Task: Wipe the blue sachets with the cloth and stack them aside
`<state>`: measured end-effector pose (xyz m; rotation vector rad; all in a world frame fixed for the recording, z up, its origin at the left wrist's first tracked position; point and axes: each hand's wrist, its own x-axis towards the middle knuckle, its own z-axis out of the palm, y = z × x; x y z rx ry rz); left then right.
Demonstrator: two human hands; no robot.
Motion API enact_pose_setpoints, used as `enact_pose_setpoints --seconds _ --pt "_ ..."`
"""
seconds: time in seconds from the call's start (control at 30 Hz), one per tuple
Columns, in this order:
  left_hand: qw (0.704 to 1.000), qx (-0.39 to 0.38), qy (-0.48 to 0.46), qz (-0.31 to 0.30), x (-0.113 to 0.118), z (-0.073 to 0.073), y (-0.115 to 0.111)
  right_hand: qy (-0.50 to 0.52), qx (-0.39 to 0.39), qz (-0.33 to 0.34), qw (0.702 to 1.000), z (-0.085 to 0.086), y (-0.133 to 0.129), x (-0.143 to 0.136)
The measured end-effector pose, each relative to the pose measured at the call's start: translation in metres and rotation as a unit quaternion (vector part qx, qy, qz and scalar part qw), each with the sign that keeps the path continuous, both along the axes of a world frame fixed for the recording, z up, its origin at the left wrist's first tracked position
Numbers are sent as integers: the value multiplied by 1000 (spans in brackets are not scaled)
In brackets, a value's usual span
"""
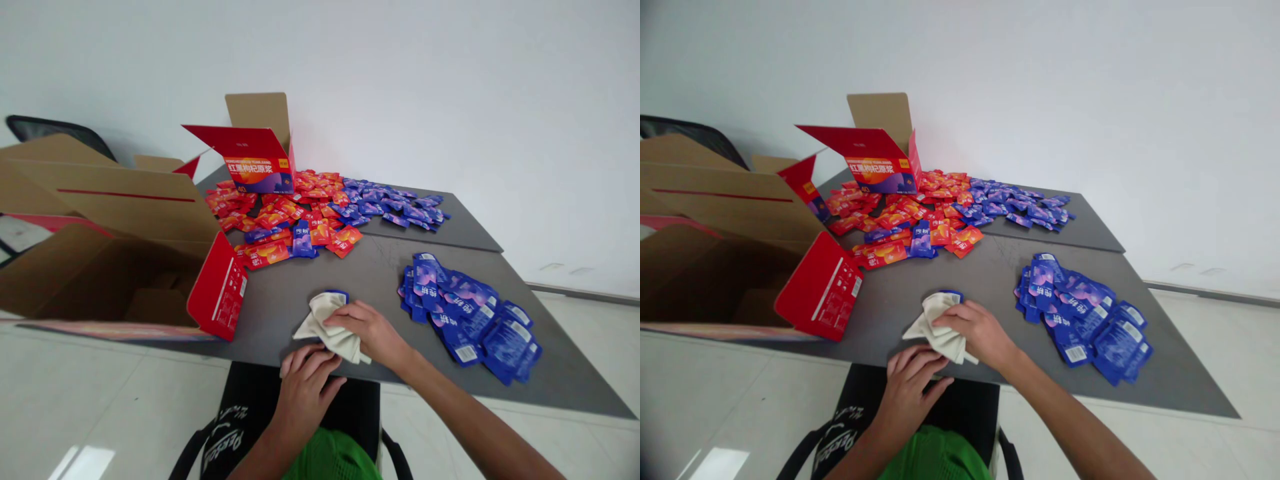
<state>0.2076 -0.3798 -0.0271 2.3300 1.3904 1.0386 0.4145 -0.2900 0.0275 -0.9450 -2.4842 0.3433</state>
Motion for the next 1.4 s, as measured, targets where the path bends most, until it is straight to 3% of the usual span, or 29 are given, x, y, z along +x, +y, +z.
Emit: enact_pose_setpoints --seconds 0.07,0.17,0.23,0.33,0.4,0.47,0.6,0.67,0.73,0.87,1.0,1.07,1.17,1.27,1.33,1.4 --pt "1000 9 -7 -7 -1 0 0 6 25 -50 998 -4 27 9" --pt "1000 20 -7 -4 -1 0 1 15 74 -109 991 5 52 19" --pt "1000 25 -10 -2 0 1 1 48 88 -109 989 16 43 17" --pt "1000 25 -15 3 1 2 1 55 61 -53 995 24 4 5" --pt "1000 18 -14 12 2 1 0 23 28 1 999 19 -17 -4" --pt "1000 14 -13 16 2 1 0 17 1 27 999 8 -19 -8" --pt "1000 26 -13 -3 1 1 0 26 20 -25 999 -6 30 1" --pt "999 31 -15 -3 0 2 1 13 63 -59 996 0 56 9" --pt "999 30 -20 0 1 2 1 29 96 -83 992 13 63 13" --pt "999 22 -32 -1 2 0 0 58 79 -57 994 35 19 5" --pt "1000 10 -22 13 2 -1 -1 -11 17 32 999 23 -21 -10" --pt "1000 9 -21 7 2 0 -1 0 1 29 1000 8 -11 -9" --pt "1000 20 -24 -6 1 2 0 30 19 -38 999 -8 32 3" --pt "999 28 -15 -1 1 3 1 21 64 -99 993 -4 68 16" --pt "999 30 -11 0 1 3 1 52 80 -110 989 6 68 19" --pt "999 33 -11 -2 0 3 1 85 72 -99 989 16 47 15"
